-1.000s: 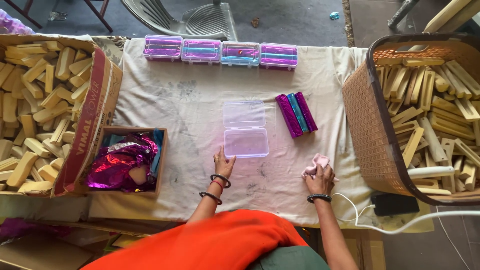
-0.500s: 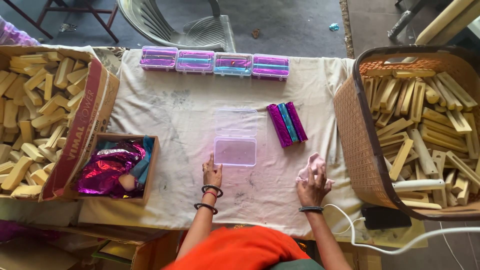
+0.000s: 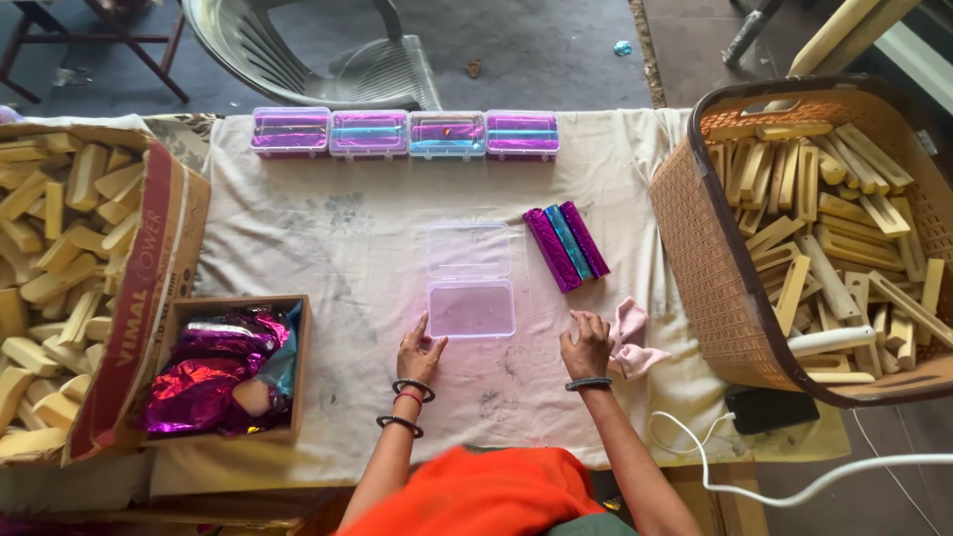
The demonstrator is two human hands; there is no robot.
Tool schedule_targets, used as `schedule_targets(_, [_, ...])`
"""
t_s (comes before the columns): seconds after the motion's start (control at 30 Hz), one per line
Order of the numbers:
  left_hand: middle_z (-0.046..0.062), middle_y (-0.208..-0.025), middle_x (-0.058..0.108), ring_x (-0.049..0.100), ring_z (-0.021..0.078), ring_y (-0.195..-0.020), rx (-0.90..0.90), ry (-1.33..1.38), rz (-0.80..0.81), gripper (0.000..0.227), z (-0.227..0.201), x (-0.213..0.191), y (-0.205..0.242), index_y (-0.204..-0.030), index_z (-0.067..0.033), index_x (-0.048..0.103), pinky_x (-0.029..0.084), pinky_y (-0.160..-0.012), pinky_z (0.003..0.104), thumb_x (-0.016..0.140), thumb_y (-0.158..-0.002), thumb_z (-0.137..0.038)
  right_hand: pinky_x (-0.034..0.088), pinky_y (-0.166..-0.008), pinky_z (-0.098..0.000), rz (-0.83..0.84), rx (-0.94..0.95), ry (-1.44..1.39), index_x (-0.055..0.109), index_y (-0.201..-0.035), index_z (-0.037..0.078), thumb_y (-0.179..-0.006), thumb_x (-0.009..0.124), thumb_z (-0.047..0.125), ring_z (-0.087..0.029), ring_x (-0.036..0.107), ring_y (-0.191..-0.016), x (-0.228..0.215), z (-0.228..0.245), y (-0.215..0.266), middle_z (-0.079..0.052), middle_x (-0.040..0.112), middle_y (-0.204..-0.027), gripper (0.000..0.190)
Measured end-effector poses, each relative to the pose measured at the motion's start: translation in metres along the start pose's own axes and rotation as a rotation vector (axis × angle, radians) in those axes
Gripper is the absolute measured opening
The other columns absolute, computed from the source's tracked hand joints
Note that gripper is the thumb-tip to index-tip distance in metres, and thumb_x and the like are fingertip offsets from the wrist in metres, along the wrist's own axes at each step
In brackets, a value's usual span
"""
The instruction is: The person wipes a clear plastic container with a pink cloth, then places three rolls of shiny metallic paper (two purple, one blue) inside. They close the container and move it to a row of similar filled containers.
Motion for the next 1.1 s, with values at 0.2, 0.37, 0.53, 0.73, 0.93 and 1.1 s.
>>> schedule_targets(0.2, [0.002, -0.091, 0.063, 0.064, 0.0159, -0.08, -0.012, 0.061, 0.054, 0.075, -0.006, -0.01, 0.007, -0.149, -0.0347, 0.053, 0.057, -0.078, 0.035, 0.085, -0.081, -0.034, 0.047, -0.097, -0.0484, -0.003, 0.041, -0.024, 0.07, -0.115, 0.011, -0.077, 0.073, 0.012, -0.032, 0.057, -0.117, 0.022, 0.004, 0.025, -0.008, 0.066, -0.118, 0.038])
schedule_targets(0.37, [0.002, -0.089, 0.061, 0.065, 0.0155, -0.06, -0.151, 0.165, 0.172, 0.073, -0.023, -0.017, 0.005, -0.148, -0.0366, 0.053, 0.059, -0.063, 0.033, 0.082, -0.081, -0.032, 0.05, -0.093, -0.0472, 0.035, 0.126, 0.004, 0.072, -0.111, 0.013, -0.079, 0.073, 0.012, -0.032, 0.059, -0.113, 0.031, -0.003, 0.026, -0.007, 0.067, -0.113, 0.032])
schedule_targets(0.53, [0.001, -0.086, 0.062, 0.066, 0.0122, -0.058, -0.107, 0.142, 0.162, 0.073, -0.028, -0.021, 0.004, -0.15, -0.0362, 0.051, 0.059, -0.06, 0.032, 0.081, -0.084, -0.031, 0.051, -0.093, -0.0458, -0.024, 0.06, -0.007, 0.072, -0.11, 0.012, -0.078, 0.072, 0.01, -0.033, 0.06, -0.112, 0.027, 0.0, 0.015, -0.008, 0.068, -0.113, 0.032])
schedule_targets(0.73, [0.001, -0.085, 0.062, 0.066, 0.0118, -0.061, -0.061, 0.104, 0.145, 0.073, -0.033, -0.025, 0.004, -0.151, -0.0362, 0.05, 0.059, -0.06, 0.031, 0.081, -0.084, -0.031, 0.05, -0.095, -0.0482, 0.0, 0.067, 0.065, 0.072, -0.111, 0.013, -0.078, 0.073, 0.012, -0.033, 0.058, -0.116, 0.028, -0.006, -0.02, -0.008, 0.067, -0.116, 0.032])
schedule_targets(0.93, [0.0, -0.082, 0.062, 0.064, 0.0109, -0.061, 0.009, 0.093, 0.114, 0.074, -0.015, -0.014, 0.002, -0.15, -0.0377, 0.052, 0.059, -0.06, 0.03, 0.084, -0.084, -0.034, 0.047, -0.092, -0.0542, -0.026, 0.08, 0.141, 0.07, -0.121, 0.015, -0.081, 0.078, 0.02, -0.032, 0.055, -0.123, 0.037, -0.003, -0.083, -0.007, 0.064, -0.12, 0.041])
schedule_targets(1.1, [-0.002, -0.084, 0.061, 0.064, 0.0094, -0.061, -0.053, 0.095, 0.157, 0.074, -0.021, -0.016, 0.003, -0.15, -0.0395, 0.049, 0.06, -0.06, 0.028, 0.082, -0.083, -0.037, 0.045, -0.093, -0.0564, 0.056, 0.127, 0.201, 0.068, -0.126, 0.015, -0.082, 0.079, 0.027, -0.03, 0.055, -0.122, 0.05, 0.009, -0.112, -0.007, 0.064, -0.121, 0.047])
Point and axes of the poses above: each hand's wrist, its own y-axis away from the middle knuckle, its own x-axis out of the palm, z = x × y, the point moved 8 cm from there along -y, towards the middle knuckle
